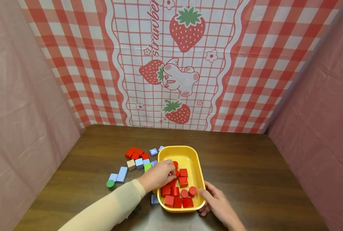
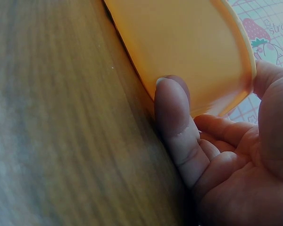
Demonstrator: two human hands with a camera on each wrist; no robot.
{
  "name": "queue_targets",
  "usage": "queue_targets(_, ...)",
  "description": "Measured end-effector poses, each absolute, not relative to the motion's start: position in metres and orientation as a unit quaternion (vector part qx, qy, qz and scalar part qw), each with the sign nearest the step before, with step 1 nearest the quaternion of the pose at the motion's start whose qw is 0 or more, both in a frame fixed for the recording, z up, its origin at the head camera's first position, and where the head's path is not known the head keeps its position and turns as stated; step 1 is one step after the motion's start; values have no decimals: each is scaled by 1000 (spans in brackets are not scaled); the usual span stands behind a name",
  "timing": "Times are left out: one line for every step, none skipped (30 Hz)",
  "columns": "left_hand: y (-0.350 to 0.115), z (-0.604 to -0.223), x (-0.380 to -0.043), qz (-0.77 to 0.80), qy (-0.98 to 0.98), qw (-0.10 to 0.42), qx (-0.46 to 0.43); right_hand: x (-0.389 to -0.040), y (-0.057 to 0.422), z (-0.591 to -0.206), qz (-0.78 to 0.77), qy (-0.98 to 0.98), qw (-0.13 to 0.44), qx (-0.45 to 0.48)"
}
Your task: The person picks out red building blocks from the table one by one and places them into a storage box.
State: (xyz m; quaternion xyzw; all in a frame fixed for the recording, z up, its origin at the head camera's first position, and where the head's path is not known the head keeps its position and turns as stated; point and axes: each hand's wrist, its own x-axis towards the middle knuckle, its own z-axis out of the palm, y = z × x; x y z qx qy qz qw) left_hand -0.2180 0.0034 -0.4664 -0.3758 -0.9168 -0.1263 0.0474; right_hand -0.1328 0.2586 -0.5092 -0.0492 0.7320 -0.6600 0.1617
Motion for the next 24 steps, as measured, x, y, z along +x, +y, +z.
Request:
queue_targets(3,-467,-218,-125,-916,49,-378,-133,259,-509,-660,732,161,-49)
queue_targets(3,-467,-217,-128,-916,48,-377,-133,259,-509,-660,732,161,-48)
queue_targets(3,-467,-217,-132,-916,46,-375,-133,258,-509,-659,733,161,-46)
queue_targets(3,-467,-217,-136,-917,46,-373,-133,258,-509,-657,735,162,-44)
queue_targets(2,-467,-217,-140,-917,48,-370,-133,259,-509,-655,737,162,-41)
queue_targets(1,-467,-217,-145,-918,51,-365,-133,258,-508,-653,739,164,-40)
queue_targets(-1,-467,-217,-147,-919,57,-360,-133,258,-508,-651,740,165,-35)
queue_targets(-3,-465,-217,-145,-922,66,-354,-133,258,-507,-649,741,166,-32)
queue_targets(-6,-463,-219,-140,-923,78,-349,-134,258,-507,-647,744,167,-29)
queue_targets(-11,-461,-221,-135,-925,91,-344,-134,258,-507,-646,745,168,-26)
queue_targets(-17,-459,-224,-130,-926,104,-339,-134,257,-507,-643,746,169,-23)
queue_targets(-24,-457,-228,-124,-928,118,-330,-134,256,-507,-641,748,170,-21)
queue_targets(-32,-454,-232,-116,-932,129,-320,-134,256,-507,-641,749,169,-18)
queue_targets(-41,-451,-238,-107,-935,138,-308,-134,256,-506,-638,751,169,-18)
queue_targets(-51,-450,-243,-100,-940,143,-294,-134,256,-506,-637,752,168,-18)
queue_targets(-62,-450,-249,-93,-946,143,-276,-135,256,-506,-636,753,168,-18)
queue_targets(-73,-451,-254,-82,-953,138,-257,-135,256,-506,-634,755,168,-19)
queue_targets(-84,-453,-258,-73,-961,128,-234,-135,256,-506,-634,755,168,-21)
queue_targets(-95,-456,-262,-65,-968,112,-213,-135,257,-506,-634,755,168,-23)
queue_targets(-105,-460,-265,-57,-974,97,-197,-134,257,-506,-634,754,168,-26)
queue_targets(-114,-463,-266,-55,-978,81,-182,-134,258,-506,-635,753,169,-28)
queue_targets(-121,-465,-268,-55,-982,64,-171,-134,258,-506,-635,753,168,-31)
queue_targets(-127,-468,-269,-59,-983,51,-164,-133,258,-506,-636,752,168,-33)
queue_targets(-132,-471,-269,-69,-984,41,-159,-133,259,-506,-637,752,167,-35)
